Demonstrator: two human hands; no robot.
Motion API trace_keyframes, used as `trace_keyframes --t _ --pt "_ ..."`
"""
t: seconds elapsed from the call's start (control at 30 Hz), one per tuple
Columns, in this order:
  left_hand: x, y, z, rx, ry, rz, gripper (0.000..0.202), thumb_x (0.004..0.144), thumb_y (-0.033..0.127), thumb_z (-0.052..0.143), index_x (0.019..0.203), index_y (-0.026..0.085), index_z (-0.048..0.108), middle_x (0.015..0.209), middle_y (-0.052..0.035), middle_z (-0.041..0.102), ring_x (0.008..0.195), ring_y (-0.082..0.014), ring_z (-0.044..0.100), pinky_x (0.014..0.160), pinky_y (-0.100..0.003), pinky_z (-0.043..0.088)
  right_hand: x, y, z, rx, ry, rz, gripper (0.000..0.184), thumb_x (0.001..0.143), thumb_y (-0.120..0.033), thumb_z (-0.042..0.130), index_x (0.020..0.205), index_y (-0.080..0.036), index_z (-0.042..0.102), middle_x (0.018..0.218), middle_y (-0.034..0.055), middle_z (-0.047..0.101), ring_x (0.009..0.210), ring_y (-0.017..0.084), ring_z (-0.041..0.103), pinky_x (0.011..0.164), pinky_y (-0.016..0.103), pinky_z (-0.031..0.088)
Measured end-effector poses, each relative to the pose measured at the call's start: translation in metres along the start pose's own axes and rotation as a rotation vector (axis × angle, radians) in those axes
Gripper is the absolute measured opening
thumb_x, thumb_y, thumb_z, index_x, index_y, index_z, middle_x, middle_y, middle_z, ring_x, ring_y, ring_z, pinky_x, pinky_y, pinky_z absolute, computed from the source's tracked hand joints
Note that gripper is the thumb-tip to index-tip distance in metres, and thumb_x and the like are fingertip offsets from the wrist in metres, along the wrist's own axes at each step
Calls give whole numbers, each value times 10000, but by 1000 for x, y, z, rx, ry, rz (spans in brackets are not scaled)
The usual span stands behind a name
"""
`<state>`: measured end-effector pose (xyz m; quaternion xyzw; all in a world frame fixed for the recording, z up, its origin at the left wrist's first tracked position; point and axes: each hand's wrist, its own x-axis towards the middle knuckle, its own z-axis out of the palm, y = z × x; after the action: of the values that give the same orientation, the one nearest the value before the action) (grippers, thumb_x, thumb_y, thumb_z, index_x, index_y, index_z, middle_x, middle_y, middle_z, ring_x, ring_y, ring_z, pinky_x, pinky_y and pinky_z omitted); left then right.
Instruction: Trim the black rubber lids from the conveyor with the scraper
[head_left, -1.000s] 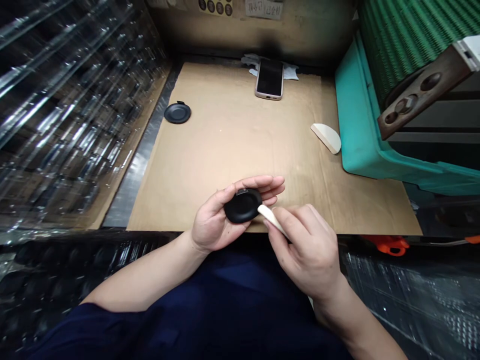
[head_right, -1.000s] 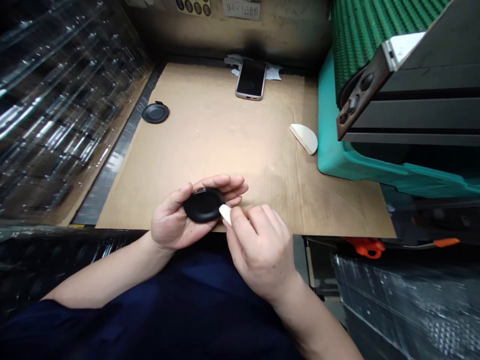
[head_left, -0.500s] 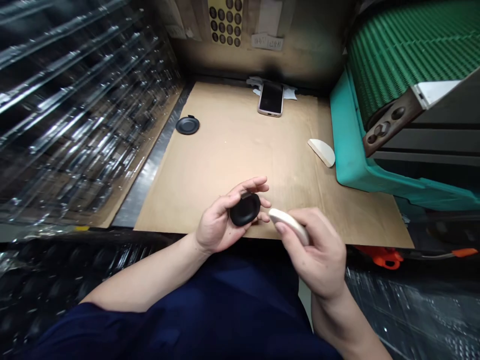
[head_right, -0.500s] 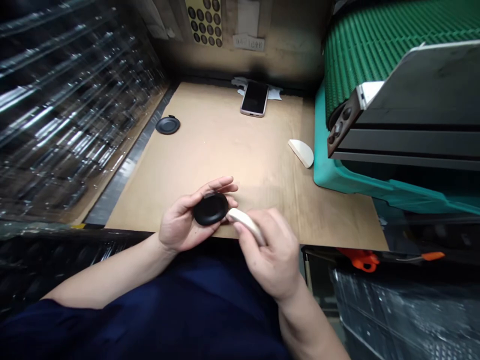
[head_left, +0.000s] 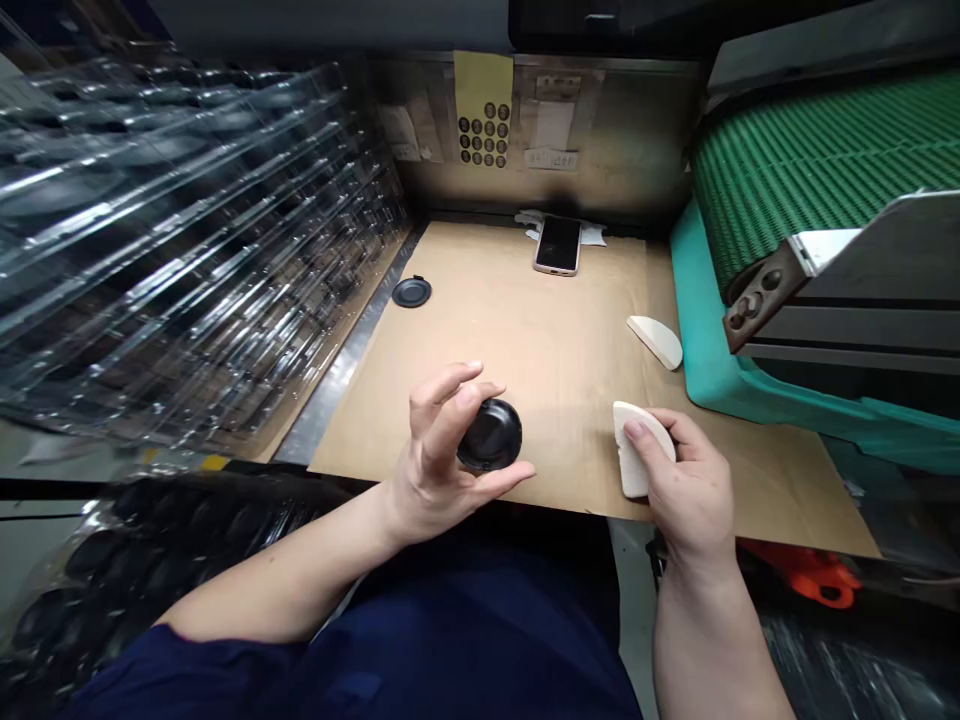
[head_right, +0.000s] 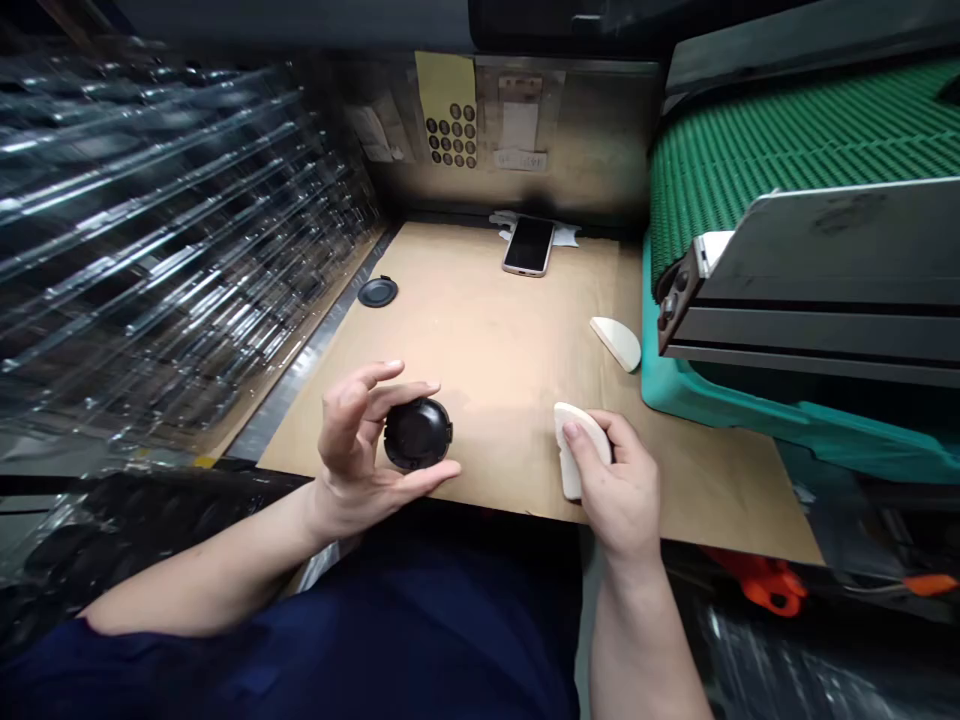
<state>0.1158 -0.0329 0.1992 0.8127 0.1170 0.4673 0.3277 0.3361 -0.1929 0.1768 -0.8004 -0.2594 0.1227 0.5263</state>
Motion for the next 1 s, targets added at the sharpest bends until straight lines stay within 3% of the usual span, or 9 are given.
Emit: trace_keyframes --t 0.1,0.17,0.23,0.3,0.4,0.53,0.67,0.8,1.0 --pt "10 -4 -6 142 -118 117 919 726 253 862 1484 323 348 1349 -114 510 1291 -289 535 1059 -501 523 -2 0 0 -11 -19 24 423 812 -633 731 993 -251 744 925 6 735 799 185 649 687 285 488" --pt "19 -6 -13 107 -256 1 480 846 263 740 1271 231 519 1161 -101 609 1144 -239 603 986 -426 543 -4 -2 -1 -16 -36 36 436 812 -648 719 997 -254 742 914 5 734 801 190 648 687 284 486" --pt "27 -12 -23 91 -360 -200 125 956 306 585 1025 203 573 981 -58 645 936 -177 638 869 -340 545 -4 -3 -3 -22 -47 52 444 813 -659 707 998 -257 738 901 4 733 790 192 647 682 283 486" --pt "35 -24 -37 158 -375 -372 233 1011 374 481 893 195 570 858 -24 631 781 -142 612 757 -291 514 -5 -3 -4 -33 -53 60 442 815 -665 696 995 -262 735 898 2 734 785 193 645 688 283 490" --pt "42 -51 -59 321 -314 -463 348 1019 453 451 820 191 564 742 3 569 687 -138 551 680 -282 459 -5 -4 -5 -41 -57 60 454 807 -681 684 986 -266 734 906 3 739 797 194 647 724 280 501" --pt "41 -75 -78 516 -218 -491 364 1018 478 413 914 185 601 864 -44 603 834 -200 588 819 -358 479 -7 -6 -6 -45 -70 101 497 775 -726 668 977 -277 736 928 -4 752 832 197 664 727 256 516" --pt "27 -68 -79 599 -297 -411 508 943 489 565 1356 195 532 1307 -133 583 1194 -279 550 1073 -468 424 -7 -2 -8 -75 -78 189 590 706 -804 657 1017 -310 744 986 -11 770 855 218 694 688 250 537" --pt "16 -54 -69 632 -446 -336 466 919 418 611 1353 252 575 1295 -96 606 1221 -266 538 1090 -440 439 -1 7 -10 -144 -102 216 658 657 -865 624 1029 -336 746 1047 -14 777 931 262 716 709 282 556" --pt "31 -66 -81 790 -313 -352 494 933 392 558 1383 192 523 1280 -140 539 1217 -306 481 1099 -514 415 2 14 -10 -175 -122 217 696 645 -890 600 1037 -334 744 1063 -5 781 946 284 726 711 302 577"
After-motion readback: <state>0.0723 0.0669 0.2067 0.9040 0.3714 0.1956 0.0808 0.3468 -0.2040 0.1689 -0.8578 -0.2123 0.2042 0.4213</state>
